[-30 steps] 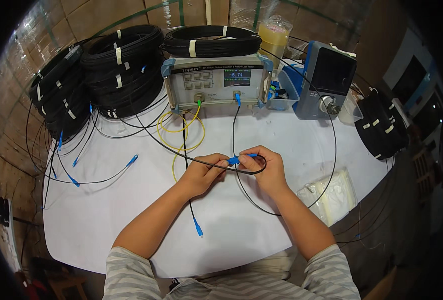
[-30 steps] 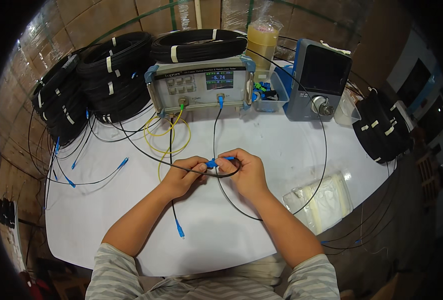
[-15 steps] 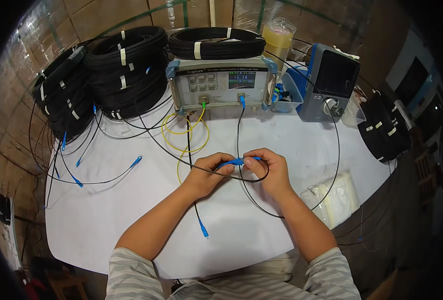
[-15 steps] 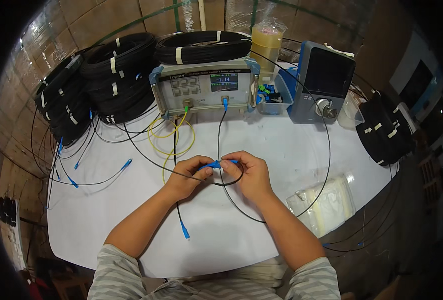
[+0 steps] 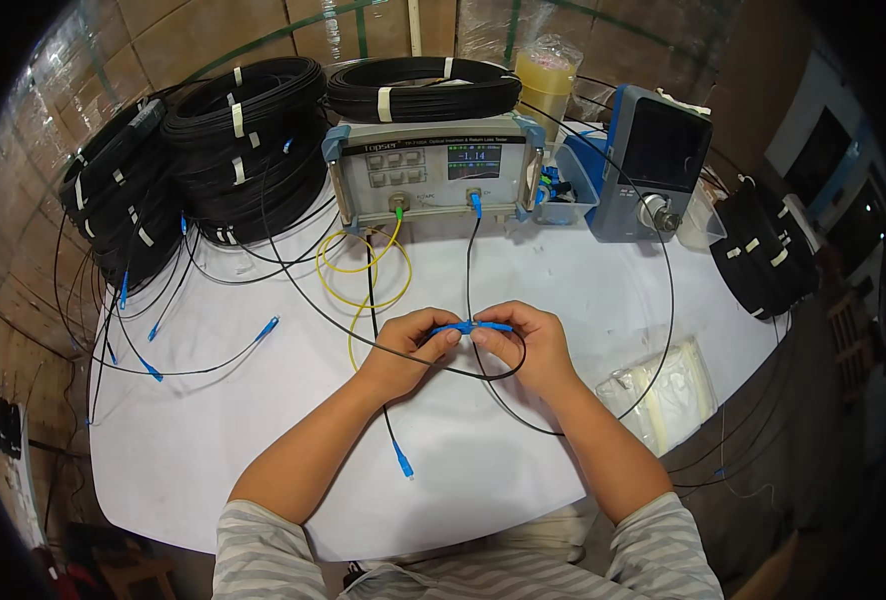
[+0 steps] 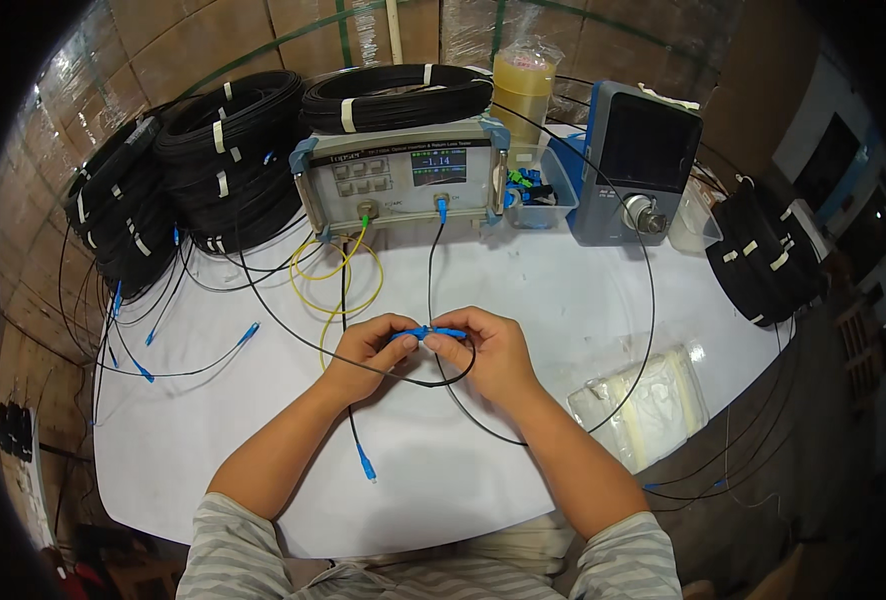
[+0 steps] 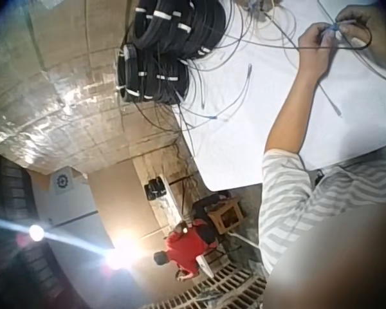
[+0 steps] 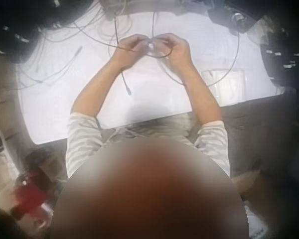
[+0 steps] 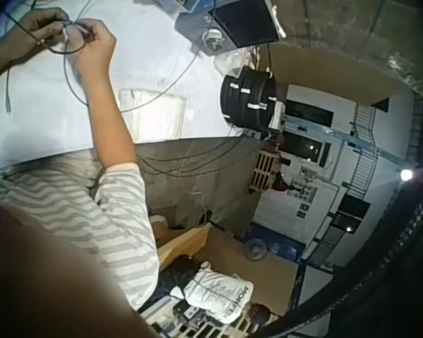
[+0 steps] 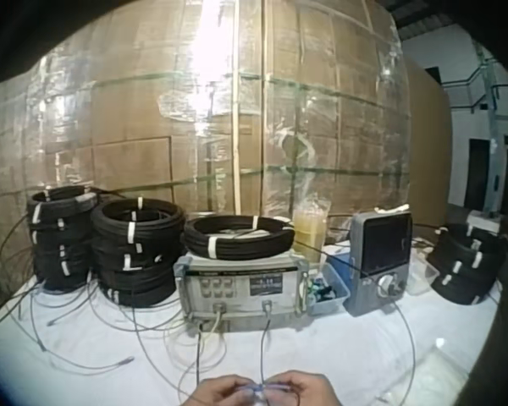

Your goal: Testing the continuity and signal of fiber optic cables using a light source and power meter.

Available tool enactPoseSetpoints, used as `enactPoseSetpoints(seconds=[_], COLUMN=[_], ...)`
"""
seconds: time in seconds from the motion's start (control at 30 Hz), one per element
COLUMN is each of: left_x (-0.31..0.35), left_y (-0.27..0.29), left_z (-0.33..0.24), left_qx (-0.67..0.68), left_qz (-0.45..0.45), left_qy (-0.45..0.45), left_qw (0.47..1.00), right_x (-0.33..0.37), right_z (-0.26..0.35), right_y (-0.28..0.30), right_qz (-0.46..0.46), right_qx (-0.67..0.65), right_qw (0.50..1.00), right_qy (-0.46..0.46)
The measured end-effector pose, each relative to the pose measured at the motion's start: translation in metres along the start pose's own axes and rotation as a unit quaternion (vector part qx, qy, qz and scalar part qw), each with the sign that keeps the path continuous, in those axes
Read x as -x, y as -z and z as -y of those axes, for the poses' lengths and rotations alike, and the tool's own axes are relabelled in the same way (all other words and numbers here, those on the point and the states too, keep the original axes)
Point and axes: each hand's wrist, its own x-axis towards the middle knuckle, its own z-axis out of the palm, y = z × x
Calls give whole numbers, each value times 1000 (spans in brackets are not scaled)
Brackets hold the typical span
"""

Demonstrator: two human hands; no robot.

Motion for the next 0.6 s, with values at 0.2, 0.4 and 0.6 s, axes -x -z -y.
enactPoseSetpoints(seconds=[0.2,0.4,0.6], left_x=[0,0,0], left_y=[3,4,3], left_z=[2,-2,-2], left_qx=[-33,-15,-15], left_qz=[12,40,43], left_qy=[-22,-20,-19], left_qw=[999,999,999], right_x=[1,0,0], right_z=[3,-2,-3], right_y=[0,3,4], right_qz=[-2,11,8], right_qx=[-4,-24,-25], right_qw=[999,999,998], right_qy=[-34,-38,-50])
